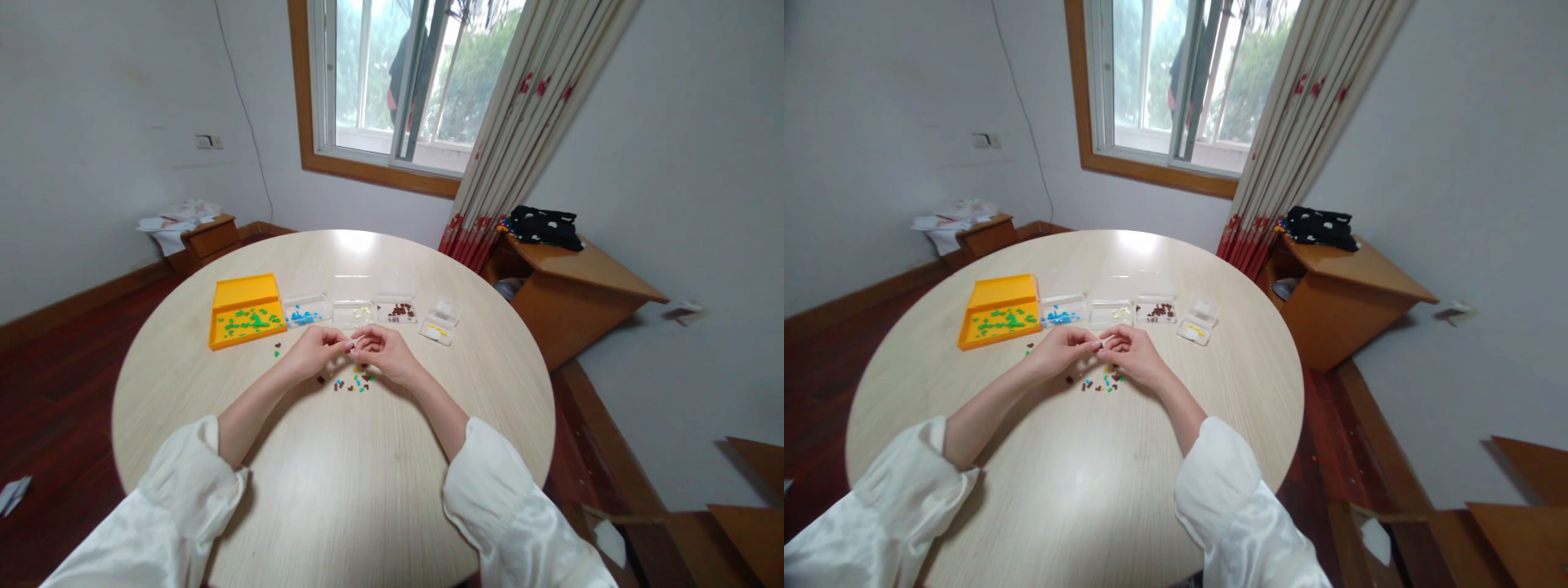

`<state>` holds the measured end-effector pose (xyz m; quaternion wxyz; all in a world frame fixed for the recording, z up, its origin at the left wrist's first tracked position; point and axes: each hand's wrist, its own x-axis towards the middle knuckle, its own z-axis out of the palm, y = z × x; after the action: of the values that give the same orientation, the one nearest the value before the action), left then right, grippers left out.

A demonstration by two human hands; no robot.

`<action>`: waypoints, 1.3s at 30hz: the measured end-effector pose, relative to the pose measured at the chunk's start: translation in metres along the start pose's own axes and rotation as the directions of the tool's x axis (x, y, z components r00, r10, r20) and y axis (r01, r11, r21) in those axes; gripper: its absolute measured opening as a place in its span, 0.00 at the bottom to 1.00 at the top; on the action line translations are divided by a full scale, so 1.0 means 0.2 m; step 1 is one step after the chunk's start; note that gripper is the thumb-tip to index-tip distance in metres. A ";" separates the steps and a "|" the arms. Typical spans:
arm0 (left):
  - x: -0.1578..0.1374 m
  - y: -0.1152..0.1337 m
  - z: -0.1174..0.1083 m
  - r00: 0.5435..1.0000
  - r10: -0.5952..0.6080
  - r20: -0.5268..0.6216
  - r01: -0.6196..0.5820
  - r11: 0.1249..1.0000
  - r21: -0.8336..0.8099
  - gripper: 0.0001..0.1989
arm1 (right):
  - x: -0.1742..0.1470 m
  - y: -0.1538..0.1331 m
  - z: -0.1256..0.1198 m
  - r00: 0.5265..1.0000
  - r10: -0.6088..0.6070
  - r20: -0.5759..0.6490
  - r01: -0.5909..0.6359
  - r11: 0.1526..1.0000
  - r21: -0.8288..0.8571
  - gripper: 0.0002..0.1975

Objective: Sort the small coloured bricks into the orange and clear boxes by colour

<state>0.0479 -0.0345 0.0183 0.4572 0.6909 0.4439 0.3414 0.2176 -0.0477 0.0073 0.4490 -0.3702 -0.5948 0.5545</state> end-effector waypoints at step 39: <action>0.02 -0.03 -0.04 0.978 -0.034 -0.205 0.057 0.993 0.108 0.16 | 0.08 0.00 -0.27 0.804 0.210 -0.556 0.027 0.922 0.387 0.10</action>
<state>0.0411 -0.0272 0.0159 0.3775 0.6669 0.5226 0.3736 0.2627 -0.0143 0.0092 0.6452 -0.4590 -0.2898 0.5376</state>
